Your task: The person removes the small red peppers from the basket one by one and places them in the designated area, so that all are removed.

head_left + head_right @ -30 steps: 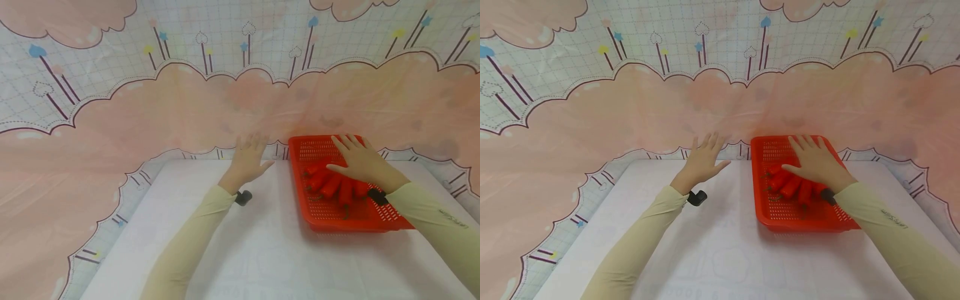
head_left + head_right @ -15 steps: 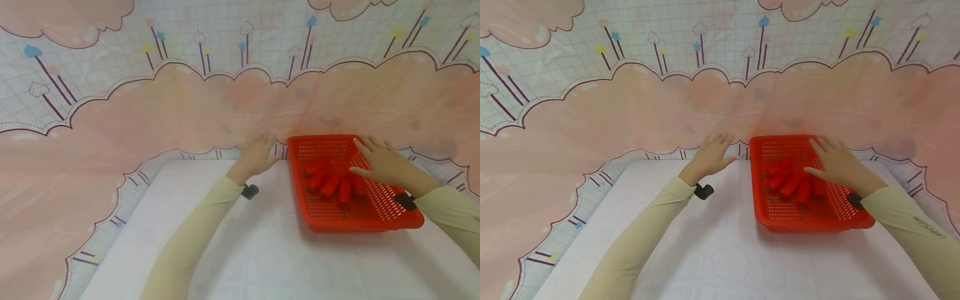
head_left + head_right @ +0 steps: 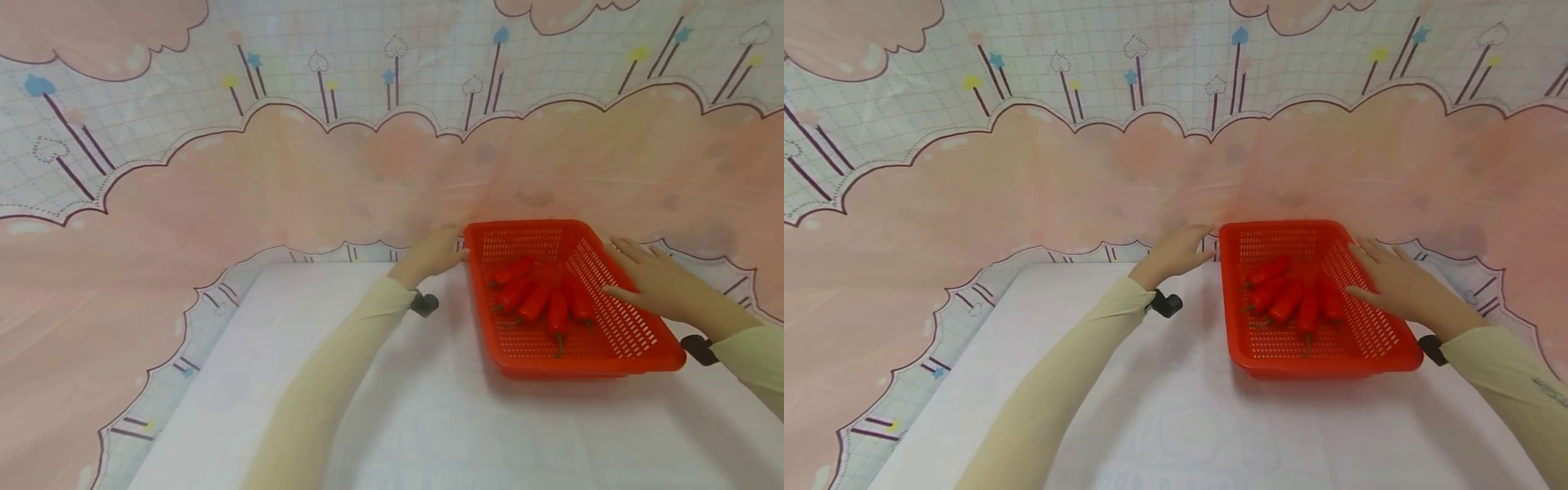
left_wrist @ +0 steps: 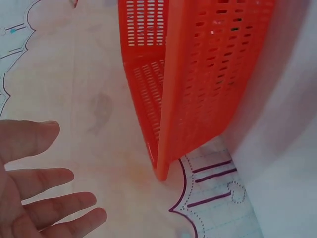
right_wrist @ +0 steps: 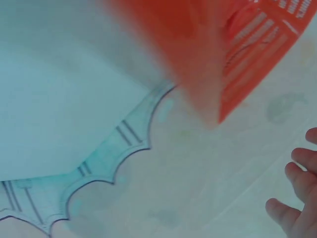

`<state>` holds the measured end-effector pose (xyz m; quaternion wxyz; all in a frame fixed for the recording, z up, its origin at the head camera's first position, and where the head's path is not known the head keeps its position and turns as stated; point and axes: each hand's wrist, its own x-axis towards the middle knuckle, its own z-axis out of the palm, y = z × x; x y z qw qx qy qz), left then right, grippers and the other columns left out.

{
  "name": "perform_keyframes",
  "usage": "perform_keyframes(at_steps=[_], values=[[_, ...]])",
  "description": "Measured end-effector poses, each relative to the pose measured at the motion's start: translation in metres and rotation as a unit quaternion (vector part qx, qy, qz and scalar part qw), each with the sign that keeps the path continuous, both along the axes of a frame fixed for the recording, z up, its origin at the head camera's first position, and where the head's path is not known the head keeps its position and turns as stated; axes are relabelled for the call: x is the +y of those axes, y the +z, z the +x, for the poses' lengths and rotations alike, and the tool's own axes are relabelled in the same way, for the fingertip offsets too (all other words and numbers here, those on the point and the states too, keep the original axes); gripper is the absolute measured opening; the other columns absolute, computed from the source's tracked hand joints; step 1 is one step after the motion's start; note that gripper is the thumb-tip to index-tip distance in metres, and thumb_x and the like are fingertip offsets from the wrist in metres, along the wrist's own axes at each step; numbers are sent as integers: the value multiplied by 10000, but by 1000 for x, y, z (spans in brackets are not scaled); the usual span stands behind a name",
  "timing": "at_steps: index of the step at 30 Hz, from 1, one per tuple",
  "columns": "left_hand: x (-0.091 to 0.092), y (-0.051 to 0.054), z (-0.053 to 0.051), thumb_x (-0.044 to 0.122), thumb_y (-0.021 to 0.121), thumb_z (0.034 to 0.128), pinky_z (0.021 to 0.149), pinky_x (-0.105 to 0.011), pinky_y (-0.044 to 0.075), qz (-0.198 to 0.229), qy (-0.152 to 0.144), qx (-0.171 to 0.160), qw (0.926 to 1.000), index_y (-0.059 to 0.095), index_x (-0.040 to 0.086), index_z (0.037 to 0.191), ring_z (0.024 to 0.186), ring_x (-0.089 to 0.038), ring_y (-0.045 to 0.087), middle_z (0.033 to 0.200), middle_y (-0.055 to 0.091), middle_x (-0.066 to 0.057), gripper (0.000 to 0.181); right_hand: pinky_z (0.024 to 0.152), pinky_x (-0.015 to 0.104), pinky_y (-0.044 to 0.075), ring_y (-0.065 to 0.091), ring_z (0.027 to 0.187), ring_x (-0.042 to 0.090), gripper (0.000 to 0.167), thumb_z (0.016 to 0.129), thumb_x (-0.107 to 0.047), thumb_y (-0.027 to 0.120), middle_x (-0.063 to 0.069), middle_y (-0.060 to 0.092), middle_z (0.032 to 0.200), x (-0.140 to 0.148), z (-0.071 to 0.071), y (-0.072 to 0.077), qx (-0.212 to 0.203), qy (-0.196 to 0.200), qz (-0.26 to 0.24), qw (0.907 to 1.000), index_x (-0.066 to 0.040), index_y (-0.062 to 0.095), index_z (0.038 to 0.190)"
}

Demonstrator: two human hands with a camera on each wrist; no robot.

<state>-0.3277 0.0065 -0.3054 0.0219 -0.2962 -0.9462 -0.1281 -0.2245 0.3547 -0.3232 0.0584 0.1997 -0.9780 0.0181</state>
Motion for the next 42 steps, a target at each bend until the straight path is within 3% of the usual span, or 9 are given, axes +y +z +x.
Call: perform_keyframes(at_steps=[7, 12, 17, 29, 34, 35, 37, 41, 42], values=[[12, -2, -9, 296, 512, 957, 1016, -329, 435, 315, -219, -427, 9983, 439, 80, 1396, 1101, -212, 585, 1248, 613, -100, 495, 1104, 645, 120, 280, 1303, 503, 783, 871, -357, 631, 339, 290, 1437, 16, 5, -10, -187, -229, 41, 9996, 91, 292, 1415], [23, -6, -12, 248, 512, 959, 1064, -328, 396, 751, -541, -843, 9921, 481, 27, 1353, 1244, -231, 517, 1352, 548, -121, 452, 1107, 638, 122, 302, 1283, 506, 779, 876, -359, 624, 338, 307, 1425, 25, 7, -19, -296, -331, 2, 9990, 92, 290, 1416], [33, -8, -14, 208, 516, 955, 1045, -328, 421, 1173, -659, -1403, 9809, 509, -2, 1321, 1240, -244, 525, 1341, 553, -146, 423, 1098, 647, 134, 302, 1278, 521, 779, 895, -378, 595, 330, 292, 1435, 32, 9, -30, -476, -446, -42, 9979, 84, 265, 1428], [61, -11, -7, 224, 535, 945, 1039, -280, 421, 1550, -466, -2083, 9646, 578, 41, 1271, 1247, -207, 517, 1335, 568, -93, 377, 1132, 613, 82, 277, 1306, 500, 691, 966, -304, 490, 351, 279, 1431, 37, 14, -43, -586, -361, -404, 9968, 105, 196, 1440], [72, -18, -7, 198, 553, 934, 948, -244, 481, 1767, -576, -2412, 9525, 597, 35, 1245, 1091, -178, 615, 1226, 640, -70, 355, 1176, 512, -40, 246, 1345, 478, 633, 985, -263, 447, 352, 289, 1431, 39, 16, -49, -522, -277, -562, 9967, 101, 201, 1441], [80, -33, -21, 217, 580, 918, 882, -229, 507, 1870, -539, -2517, 9480, 613, 55, 1229, 1011, -155, 643, 1164, 670, -44, 352, 1179, 492, -64, 238, 1350, 476, 628, 986, -256, 443, 350, 286, 1434, 40, 16, -50, -532, -269, -594, 9965, 98, 198, 1442], [86, -35, -20, 220, 593, 911, 843, -240, 527, 1913, -402, -2759, 9411, 606, 49, 1234, 972, -160, 657, 1126, 685, -44, 366, 1175, 407, -135, 214, 1368, 463, 615, 988, -240, 436, 345, 283, 1438, 41, 17, -53, -508, -250, -648, 9963, 92, 196, 1445], [117, -101, -82, 264, 661, 865, 694, -234, 548, 2167, -243, -3154, 9236, 654, 135, 1171, 813, -105, 672, 964, 723, 26, 332, 1183, 433, -104, 217, 1370, 457, 598, 989, -218, 425, 342, 286, 1438, 40, 17, -54, -446, -241, -628, 9967, 95, 198, 1444], [119, -101, -82, 251, 651, 872, 703, -240, 552, 2132, -253, -3201, 9227, 654, 130, 1173, 822, -112, 675, 967, 725, 16, 325, 1186, 442, -89, 225, 1367, 455, 590, 987, -208, 426, 342, 294, 1433, 40, 16, -55, -377, -212, -622, 9971, 99, 206, 1440]])
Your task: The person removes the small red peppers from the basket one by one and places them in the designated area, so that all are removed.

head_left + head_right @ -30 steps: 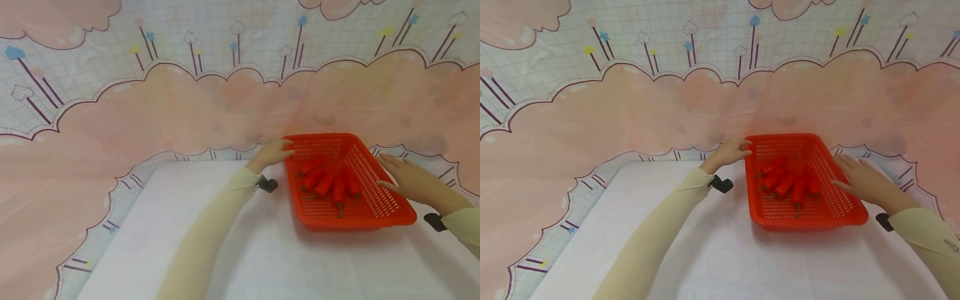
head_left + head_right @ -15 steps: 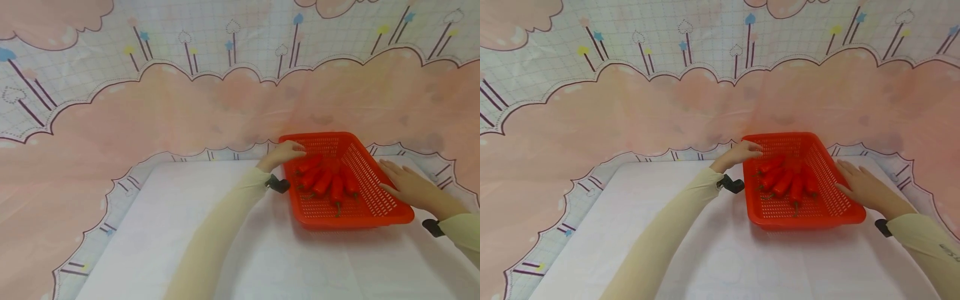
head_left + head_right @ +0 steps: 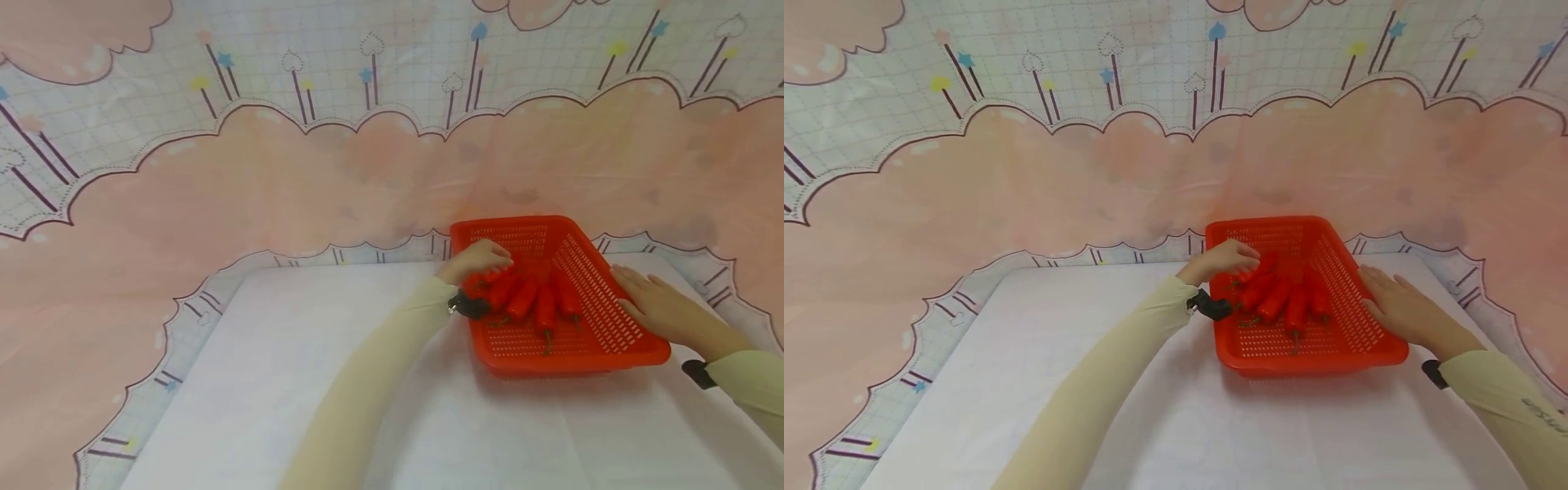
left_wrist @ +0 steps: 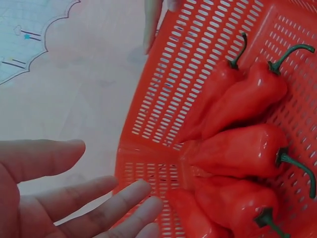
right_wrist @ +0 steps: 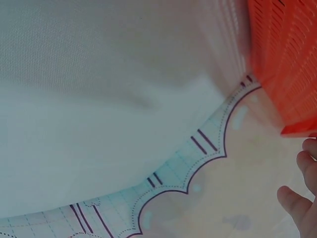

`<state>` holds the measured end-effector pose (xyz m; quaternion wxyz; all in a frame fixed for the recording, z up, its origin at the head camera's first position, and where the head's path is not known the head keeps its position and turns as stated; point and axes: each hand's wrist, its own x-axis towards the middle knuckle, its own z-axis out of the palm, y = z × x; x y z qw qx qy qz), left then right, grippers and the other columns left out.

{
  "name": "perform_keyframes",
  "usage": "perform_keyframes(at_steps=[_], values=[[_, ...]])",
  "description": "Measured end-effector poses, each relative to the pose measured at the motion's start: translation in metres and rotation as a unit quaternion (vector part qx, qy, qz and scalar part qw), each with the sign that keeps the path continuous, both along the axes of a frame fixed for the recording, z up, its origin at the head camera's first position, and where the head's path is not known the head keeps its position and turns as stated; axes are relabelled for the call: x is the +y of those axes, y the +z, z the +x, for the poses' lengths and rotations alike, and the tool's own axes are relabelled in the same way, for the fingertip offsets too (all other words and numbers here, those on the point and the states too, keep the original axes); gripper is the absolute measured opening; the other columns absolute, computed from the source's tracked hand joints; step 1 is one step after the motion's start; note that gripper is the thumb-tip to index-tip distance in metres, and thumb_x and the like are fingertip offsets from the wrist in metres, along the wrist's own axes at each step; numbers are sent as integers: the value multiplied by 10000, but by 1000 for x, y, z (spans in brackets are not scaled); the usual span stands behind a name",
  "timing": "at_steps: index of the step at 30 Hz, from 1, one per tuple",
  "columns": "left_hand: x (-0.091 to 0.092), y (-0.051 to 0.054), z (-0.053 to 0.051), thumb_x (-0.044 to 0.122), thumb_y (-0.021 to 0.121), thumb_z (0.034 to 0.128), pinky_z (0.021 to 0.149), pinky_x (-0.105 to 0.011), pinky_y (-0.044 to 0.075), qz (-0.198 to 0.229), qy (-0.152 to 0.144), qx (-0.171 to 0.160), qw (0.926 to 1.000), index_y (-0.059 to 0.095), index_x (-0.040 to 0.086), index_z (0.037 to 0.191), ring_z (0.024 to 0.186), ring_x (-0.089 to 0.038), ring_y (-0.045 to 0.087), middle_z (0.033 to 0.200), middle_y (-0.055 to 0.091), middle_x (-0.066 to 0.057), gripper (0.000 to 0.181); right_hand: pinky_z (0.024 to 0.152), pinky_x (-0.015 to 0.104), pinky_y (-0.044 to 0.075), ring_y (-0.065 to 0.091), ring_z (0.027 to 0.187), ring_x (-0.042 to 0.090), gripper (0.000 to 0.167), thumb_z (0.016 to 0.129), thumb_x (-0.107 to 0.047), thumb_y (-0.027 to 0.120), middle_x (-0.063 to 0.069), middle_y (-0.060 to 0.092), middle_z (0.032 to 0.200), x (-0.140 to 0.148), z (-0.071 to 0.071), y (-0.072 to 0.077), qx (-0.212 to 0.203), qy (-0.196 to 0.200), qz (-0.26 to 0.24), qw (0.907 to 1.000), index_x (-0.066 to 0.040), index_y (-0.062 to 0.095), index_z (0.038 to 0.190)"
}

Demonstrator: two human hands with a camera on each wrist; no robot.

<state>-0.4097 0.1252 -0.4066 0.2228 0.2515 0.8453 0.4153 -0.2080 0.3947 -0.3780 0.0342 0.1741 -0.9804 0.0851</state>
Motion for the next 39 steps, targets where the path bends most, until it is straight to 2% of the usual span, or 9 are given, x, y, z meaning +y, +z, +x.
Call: perform_keyframes(at_steps=[2, 3, 8, 11, 14, 17, 24, 32, 39], values=[[6, -19, -18, 244, 669, 854, 632, -212, 538, 144, -72, -83, 9998, 678, 156, 1119, 744, -71, 660, 889, 724, 56, 280, 1186, 483, -45, 232, 1366, 450, 584, 986, -196, 425, 339, 299, 1430, -1, 0, 0, 65, 28, 25, 10000, 102, 207, 1439], [4, -9, -7, 235, 661, 860, 649, -221, 541, 77, -94, -107, 9999, 669, 139, 1139, 775, -91, 668, 924, 728, 35, 295, 1186, 488, -39, 228, 1371, 445, 583, 986, -190, 425, 337, 300, 1430, -1, 0, -1, 97, 45, 31, 9999, 102, 205, 1440], [-16, 66, 69, 141, 576, 919, 746, -234, 525, -261, -193, -433, 9985, 578, 25, 1261, 1027, -214, 646, 1194, 659, -120, 361, 1177, 529, 19, 250, 1361, 441, 574, 975, -164, 439, 337, 316, 1419, -2, -1, -2, 213, 76, 33, 9997, 112, 225, 1430], [-21, 91, 92, 97, 541, 937, 827, -256, 534, -259, -305, -681, 9969, 544, -33, 1279, 1106, -281, 612, 1246, 611, -188, 366, 1153, 574, 85, 270, 1346, 448, 569, 972, -158, 441, 338, 320, 1417, -2, -1, -3, 219, 56, 36, 9997, 115, 234, 1426], [-22, 102, 101, 58, 527, 939, 965, -360, 495, -153, -384, -1004, 9941, 533, -74, 1271, 1162, -346, 572, 1261, 582, -235, 357, 1137, 595, 118, 263, 1351, 446, 578, 973, -167, 437, 332, 309, 1429, -2, -2, -3, 130, -7, 33, 9999, 110, 222, 1433], [-17, 97, 98, 51, 522, 939, 998, -414, 462, -57, -336, -1238, 9917, 552, -78, 1246, 1163, -372, 563, 1235, 592, -254, 334, 1140, 592, 110, 251, 1358, 442, 587, 975, -176, 433, 326, 298, 1440, -2, -1, -3, 56, -45, 22, 10000, 102, 207, 1440], [0, 68, 85, 100, 558, 928, 934, -384, 510, 29, -314, -1273, 9914, 599, -56, 1201, 1090, -341, 616, 1168, 637, -234, 317, 1182, 517, 16, 228, 1377, 430, 586, 975, -170, 430, 321, 292, 1445, -1, 2, -3, 43, -80, 32, 10000, 99, 202, 1442], [14, 54, 84, 106, 580, 913, 936, -394, 510, 113, -82, -1621, 9867, 600, -62, 1179, 1101, -350, 612, 1175, 631, -245, 315, 1157, 566, 93, 249, 1364, 433, 575, 971, -164, 434, 321, 305, 1439, -2, 2, -2, 79, -86, 52, 9999, 103, 224, 1435], [20, 47, 84, 76, 578, 911, 974, -427, 479, 95, -141, -1884, 9819, 600, -95, 1154, 1128, -365, 593, 1179, 620, -265, 298, 1147, 570, 124, 276, 1348, 424, 564, 966, -156, 445, 318, 325, 1424, 0, 1, -3, 243, -20, 74, 9997, 107, 247, 1425]])
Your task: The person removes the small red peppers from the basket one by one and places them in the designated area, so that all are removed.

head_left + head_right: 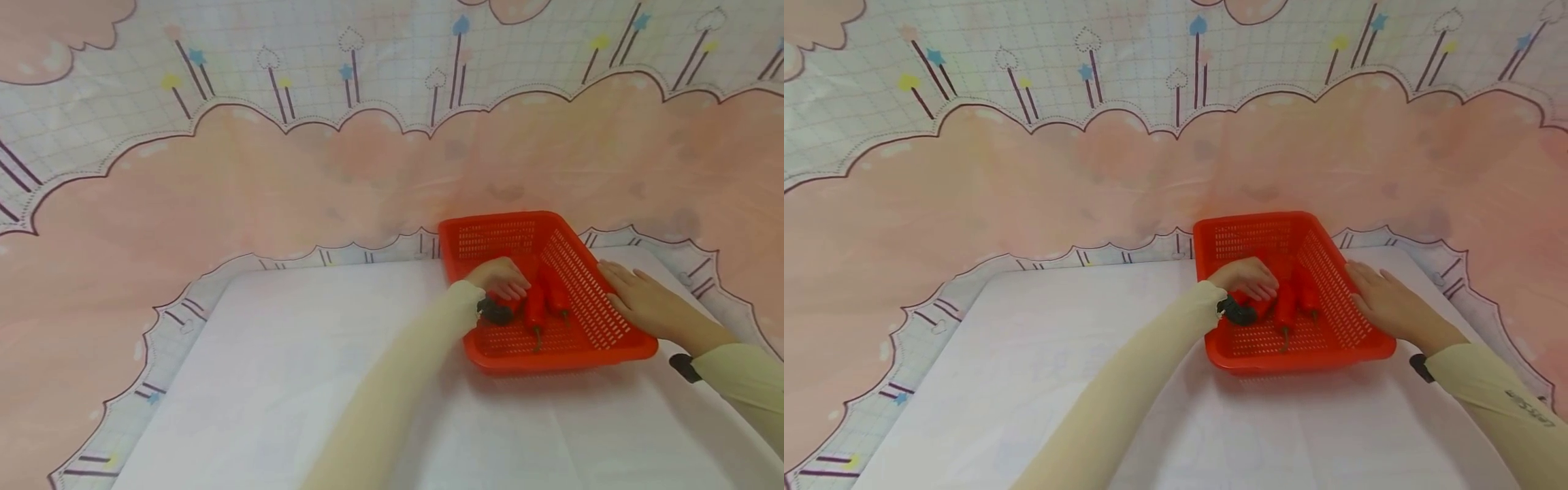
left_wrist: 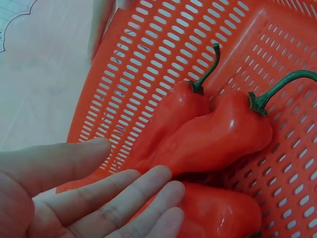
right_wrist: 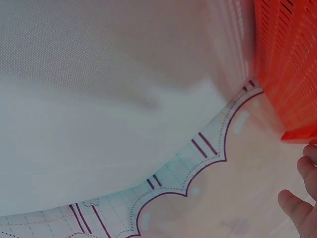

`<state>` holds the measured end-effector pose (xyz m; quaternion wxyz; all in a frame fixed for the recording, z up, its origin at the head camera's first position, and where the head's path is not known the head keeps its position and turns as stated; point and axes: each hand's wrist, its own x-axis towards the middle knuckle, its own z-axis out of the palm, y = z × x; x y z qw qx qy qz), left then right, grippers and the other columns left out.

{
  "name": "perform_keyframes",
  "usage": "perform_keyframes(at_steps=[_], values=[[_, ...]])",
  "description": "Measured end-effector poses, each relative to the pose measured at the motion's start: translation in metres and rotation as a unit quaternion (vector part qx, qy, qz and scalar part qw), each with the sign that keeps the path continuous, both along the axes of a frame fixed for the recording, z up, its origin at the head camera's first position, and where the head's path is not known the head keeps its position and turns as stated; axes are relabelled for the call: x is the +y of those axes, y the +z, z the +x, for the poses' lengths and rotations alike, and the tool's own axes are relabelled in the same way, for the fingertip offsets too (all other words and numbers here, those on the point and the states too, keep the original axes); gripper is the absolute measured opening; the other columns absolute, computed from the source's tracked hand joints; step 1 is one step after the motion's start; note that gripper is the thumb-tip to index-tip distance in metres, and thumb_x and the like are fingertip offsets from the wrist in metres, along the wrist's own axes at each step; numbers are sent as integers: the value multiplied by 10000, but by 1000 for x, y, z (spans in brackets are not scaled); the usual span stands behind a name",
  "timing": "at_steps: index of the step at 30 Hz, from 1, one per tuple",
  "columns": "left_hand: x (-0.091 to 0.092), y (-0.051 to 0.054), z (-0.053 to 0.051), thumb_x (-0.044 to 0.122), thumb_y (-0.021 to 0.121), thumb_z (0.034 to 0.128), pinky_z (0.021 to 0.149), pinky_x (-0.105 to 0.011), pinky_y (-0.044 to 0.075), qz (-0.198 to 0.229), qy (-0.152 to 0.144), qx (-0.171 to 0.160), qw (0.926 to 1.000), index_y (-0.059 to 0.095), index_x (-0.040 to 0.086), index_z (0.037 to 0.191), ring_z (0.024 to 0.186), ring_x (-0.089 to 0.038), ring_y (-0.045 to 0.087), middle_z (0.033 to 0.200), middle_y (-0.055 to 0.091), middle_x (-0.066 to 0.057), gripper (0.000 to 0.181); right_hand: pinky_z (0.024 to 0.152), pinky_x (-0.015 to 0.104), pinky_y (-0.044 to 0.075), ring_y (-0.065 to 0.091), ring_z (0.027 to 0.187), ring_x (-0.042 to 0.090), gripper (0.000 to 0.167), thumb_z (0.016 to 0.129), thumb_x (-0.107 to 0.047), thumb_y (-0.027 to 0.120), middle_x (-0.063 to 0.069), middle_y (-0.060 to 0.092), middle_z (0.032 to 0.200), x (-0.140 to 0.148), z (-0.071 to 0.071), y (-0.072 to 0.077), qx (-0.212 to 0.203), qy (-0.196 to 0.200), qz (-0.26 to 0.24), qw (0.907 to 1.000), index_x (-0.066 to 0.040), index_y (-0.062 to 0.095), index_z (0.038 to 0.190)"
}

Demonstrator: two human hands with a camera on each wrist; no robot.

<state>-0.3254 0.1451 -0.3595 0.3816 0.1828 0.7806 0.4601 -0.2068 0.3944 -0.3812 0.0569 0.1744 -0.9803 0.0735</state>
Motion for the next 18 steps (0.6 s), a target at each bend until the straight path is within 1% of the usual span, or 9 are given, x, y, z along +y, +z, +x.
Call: perform_keyframes(at_steps=[2, 7, 12, 18], values=[[1, -1, 0, 77, 575, 915, 986, -427, 470, -23, -26, -79, 10000, 596, -102, 1159, 1140, -361, 586, 1187, 614, -267, 303, 1150, 569, 115, 267, 1352, 425, 572, 970, -165, 439, 314, 312, 1434, 0, 0, 0, -82, -16, -27, 10000, 100, 232, 1433], [4, -1, 2, 82, 565, 921, 994, -414, 466, -114, -21, -193, 9997, 582, -107, 1170, 1149, -358, 581, 1203, 607, -265, 313, 1130, 599, 137, 263, 1347, 438, 593, 968, -179, 439, 315, 292, 1447, 0, -2, 2, -296, -100, -37, 9995, 91, 208, 1443], [5, 0, 3, 87, 581, 913, 981, -413, 475, -162, 41, -209, 9996, 583, -106, 1162, 1133, -368, 588, 1187, 610, -278, 316, 1111, 620, 157, 260, 1344, 448, 612, 960, -183, 450, 316, 280, 1454, -2, -2, 5, -434, -160, -24, 9989, 91, 197, 1446], [7, -1, 2, 111, 588, 912, 961, -396, 492, -313, -25, -205, 9993, 590, -89, 1159, 1107, -360, 605, 1175, 616, -280, 317, 1124, 610, 138, 249, 1353, 452, 607, 964, -183, 444, 320, 276, 1456, -3, -1, 5, -465, -169, -46, 9988, 98, 197, 1442]])
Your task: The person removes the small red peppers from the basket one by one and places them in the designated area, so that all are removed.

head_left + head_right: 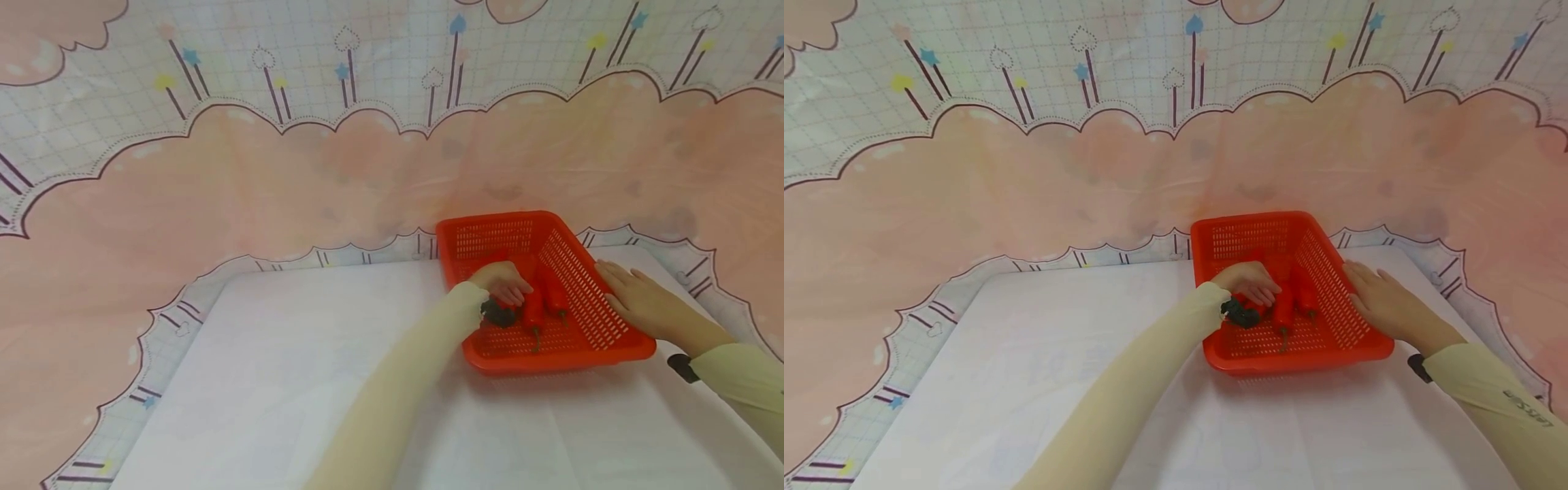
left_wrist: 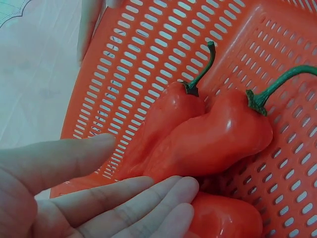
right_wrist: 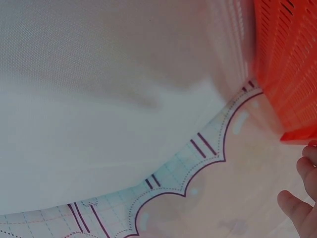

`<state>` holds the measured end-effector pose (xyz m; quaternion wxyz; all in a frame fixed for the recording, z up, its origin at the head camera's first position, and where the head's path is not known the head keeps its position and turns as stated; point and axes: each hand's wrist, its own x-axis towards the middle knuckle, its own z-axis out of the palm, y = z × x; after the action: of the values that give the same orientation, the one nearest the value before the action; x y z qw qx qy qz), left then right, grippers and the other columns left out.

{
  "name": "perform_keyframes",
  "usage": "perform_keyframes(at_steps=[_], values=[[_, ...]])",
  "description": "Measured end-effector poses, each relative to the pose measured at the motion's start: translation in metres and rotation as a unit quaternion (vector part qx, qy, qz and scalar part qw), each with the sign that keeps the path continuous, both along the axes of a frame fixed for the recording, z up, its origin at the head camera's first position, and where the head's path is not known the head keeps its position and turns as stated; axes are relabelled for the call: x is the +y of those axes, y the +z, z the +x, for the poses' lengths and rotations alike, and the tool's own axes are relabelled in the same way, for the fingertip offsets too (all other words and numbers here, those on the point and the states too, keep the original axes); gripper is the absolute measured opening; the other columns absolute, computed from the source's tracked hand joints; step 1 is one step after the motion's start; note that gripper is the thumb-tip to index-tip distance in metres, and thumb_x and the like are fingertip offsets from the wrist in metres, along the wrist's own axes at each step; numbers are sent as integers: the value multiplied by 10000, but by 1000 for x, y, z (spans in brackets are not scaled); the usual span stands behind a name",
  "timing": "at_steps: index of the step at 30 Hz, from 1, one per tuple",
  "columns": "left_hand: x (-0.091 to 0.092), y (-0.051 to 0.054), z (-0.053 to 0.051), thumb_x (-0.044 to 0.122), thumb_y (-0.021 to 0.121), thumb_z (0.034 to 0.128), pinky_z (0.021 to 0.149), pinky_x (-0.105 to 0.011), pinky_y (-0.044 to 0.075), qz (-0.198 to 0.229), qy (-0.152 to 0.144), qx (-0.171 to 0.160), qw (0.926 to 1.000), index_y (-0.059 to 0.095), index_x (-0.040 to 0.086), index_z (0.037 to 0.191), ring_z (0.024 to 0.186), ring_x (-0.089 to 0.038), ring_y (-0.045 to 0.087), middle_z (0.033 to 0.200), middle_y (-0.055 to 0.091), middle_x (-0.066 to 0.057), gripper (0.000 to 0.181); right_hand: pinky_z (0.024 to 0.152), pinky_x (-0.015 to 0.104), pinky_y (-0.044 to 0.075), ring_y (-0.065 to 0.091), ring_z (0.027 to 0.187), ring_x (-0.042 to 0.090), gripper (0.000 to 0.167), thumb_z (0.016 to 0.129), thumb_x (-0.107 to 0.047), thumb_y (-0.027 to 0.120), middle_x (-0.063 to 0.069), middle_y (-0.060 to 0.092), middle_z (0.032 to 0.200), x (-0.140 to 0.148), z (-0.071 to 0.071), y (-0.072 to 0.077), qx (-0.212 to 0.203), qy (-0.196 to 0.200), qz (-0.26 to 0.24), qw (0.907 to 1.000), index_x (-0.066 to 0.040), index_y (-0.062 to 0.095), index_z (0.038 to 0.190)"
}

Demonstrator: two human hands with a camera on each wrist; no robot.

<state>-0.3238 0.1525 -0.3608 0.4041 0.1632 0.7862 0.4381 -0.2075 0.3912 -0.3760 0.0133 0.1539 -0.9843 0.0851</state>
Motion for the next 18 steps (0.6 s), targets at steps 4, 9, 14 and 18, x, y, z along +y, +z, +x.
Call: perform_keyframes(at_steps=[4, 9, 14, 18], values=[[3, -1, -2, 108, 585, 913, 964, -380, 492, -88, -79, -54, 9999, 587, -84, 1165, 1119, -349, 601, 1191, 611, -273, 317, 1127, 608, 132, 240, 1357, 450, 607, 965, -183, 440, 319, 269, 1461, 0, 0, 0, -18, -28, -21, 10000, 97, 193, 1444], [7, -1, -3, 89, 581, 912, 988, -366, 474, -206, -202, -160, 9995, 583, -102, 1177, 1150, -335, 586, 1224, 593, -270, 327, 1119, 613, 145, 239, 1354, 449, 610, 960, -183, 446, 315, 264, 1463, -2, 0, 2, -64, -93, -3, 9999, 99, 198, 1441], [10, -2, 0, 93, 610, 892, 931, -353, 514, -217, -168, 66, 9996, 613, -99, 1089, 1091, -327, 623, 1169, 623, -264, 275, 1111, 621, 155, 233, 1358, 451, 617, 959, -183, 445, 315, 254, 1470, -3, 0, 4, -157, -121, 57, 9998, 99, 188, 1444], [10, -5, 3, 88, 636, 868, 908, -360, 527, -231, -91, 231, 9994, 629, -87, 1036, 1053, -329, 638, 1130, 634, -261, 242, 1111, 614, 166, 254, 1350, 453, 601, 956, -167, 452, 321, 273, 1460, -3, 1, 3, -57, -67, 66, 9999, 112, 214, 1432]])
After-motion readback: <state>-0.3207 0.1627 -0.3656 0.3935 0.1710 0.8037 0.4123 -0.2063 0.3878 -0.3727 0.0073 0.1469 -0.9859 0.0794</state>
